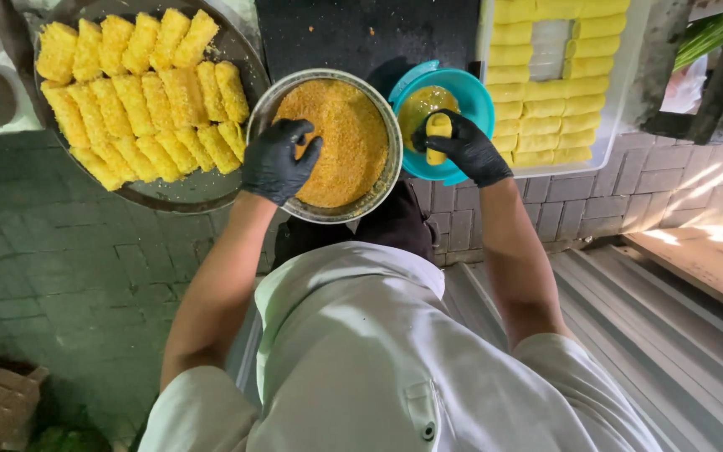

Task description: A person wearing gloves is breading food items by dipping them in egg wash and then coating them in breadcrumbs before placing them on a tray.

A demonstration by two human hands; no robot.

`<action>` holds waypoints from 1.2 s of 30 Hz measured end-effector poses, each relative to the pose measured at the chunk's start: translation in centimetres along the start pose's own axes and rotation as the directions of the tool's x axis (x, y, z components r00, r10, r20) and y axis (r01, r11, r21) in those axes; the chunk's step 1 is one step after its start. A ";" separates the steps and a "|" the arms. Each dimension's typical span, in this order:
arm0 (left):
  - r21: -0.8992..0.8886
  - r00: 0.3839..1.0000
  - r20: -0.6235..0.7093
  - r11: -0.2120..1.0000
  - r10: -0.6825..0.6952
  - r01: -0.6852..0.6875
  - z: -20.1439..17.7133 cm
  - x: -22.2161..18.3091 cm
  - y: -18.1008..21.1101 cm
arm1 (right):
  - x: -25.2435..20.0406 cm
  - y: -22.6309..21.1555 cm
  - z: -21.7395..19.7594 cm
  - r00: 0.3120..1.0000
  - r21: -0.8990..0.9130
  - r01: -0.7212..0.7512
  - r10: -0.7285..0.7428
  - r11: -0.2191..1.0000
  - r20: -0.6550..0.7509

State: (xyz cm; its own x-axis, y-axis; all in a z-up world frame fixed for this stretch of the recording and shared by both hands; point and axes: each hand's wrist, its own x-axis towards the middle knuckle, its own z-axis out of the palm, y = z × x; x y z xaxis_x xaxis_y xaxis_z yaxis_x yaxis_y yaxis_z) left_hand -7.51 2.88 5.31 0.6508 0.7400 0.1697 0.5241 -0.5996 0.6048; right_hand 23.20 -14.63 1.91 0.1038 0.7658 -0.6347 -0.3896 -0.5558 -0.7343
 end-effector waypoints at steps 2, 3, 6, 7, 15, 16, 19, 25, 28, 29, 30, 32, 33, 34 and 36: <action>-0.019 0.982 0.185 0.999 -0.043 0.047 2.1 0.1 0.4 | 0.7 -0.5 2.0 0.982 -0.154 0.171 -0.181 0.973 -0.051; -0.016 0.981 0.190 0.999 -0.045 0.049 3.0 0.3 0.2 | 1.6 1.2 1.6 0.983 -0.149 0.168 -0.177 0.974 -0.050; 0.151 0.873 0.437 0.975 -0.214 0.163 5.4 0.7 -0.2 | 3.1 4.3 0.8 0.892 -0.561 0.366 -0.452 0.743 -0.018; 0.255 0.847 0.467 0.956 -0.254 0.146 5.8 1.0 -0.1 | 2.8 3.8 0.8 0.877 -0.560 0.368 -0.477 0.742 -0.057; 0.255 0.731 0.562 0.922 -0.388 0.293 9.8 2.4 -3.5 | -4.3 -1.9 -1.7 0.978 0.521 0.157 -0.206 0.839 0.037; 0.185 0.754 0.550 0.933 -0.359 0.310 10.3 2.6 -3.9 | -4.8 -2.3 -1.1 0.985 0.475 0.136 -0.170 0.870 0.030; 0.034 0.729 0.576 0.902 -0.370 0.430 11.0 4.1 -5.2 | -5.4 -6.3 5.4 0.976 0.192 0.210 -0.218 0.959 0.020; 0.000 0.576 0.760 0.886 -0.301 0.464 12.4 6.1 -7.8 | -3.5 -6.8 15.5 0.948 -0.472 0.256 -0.123 0.844 0.294; 0.006 0.489 0.838 0.899 -0.244 0.438 12.0 7.1 -7.3 | -3.5 -5.2 13.5 0.869 -0.636 0.459 -0.163 0.620 0.468; 0.018 0.380 0.896 0.874 -0.229 0.485 11.7 6.7 -6.4 | -4.1 -4.0 12.0 0.516 -0.507 0.849 -0.431 0.148 0.740; 0.017 0.373 0.899 0.870 -0.229 0.493 11.3 6.4 -5.7 | -5.4 -4.9 11.0 0.521 -0.507 0.848 -0.424 0.157 0.741; -0.040 0.366 0.925 0.935 -0.098 0.352 10.3 6.7 -4.4 | -7.6 -7.0 9.0 0.638 -0.440 0.770 -0.552 0.462 0.537; -0.038 0.365 0.926 0.935 -0.100 0.352 8.4 7.0 -3.0 | -8.0 -6.5 7.6 0.637 -0.438 0.771 -0.553 0.463 0.537; -0.047 0.279 0.957 0.907 -0.078 0.418 6.6 7.4 -1.6 | -8.5 -6.0 6.1 0.730 -0.502 0.676 -0.579 0.539 0.363; -0.047 0.178 0.983 0.872 -0.046 0.487 7.8 4.6 -2.0 | -9.4 -5.0 3.5 0.804 -0.539 0.559 -0.572 0.630 0.165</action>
State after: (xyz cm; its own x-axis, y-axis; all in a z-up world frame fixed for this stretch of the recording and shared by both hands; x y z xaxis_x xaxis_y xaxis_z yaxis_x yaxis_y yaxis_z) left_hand -1.27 5.14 -1.19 0.6316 -0.1402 -0.7625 0.7480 -0.1486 0.6468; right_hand 20.96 -17.98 12.39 0.1553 0.9866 -0.0506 0.3062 -0.0968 -0.9470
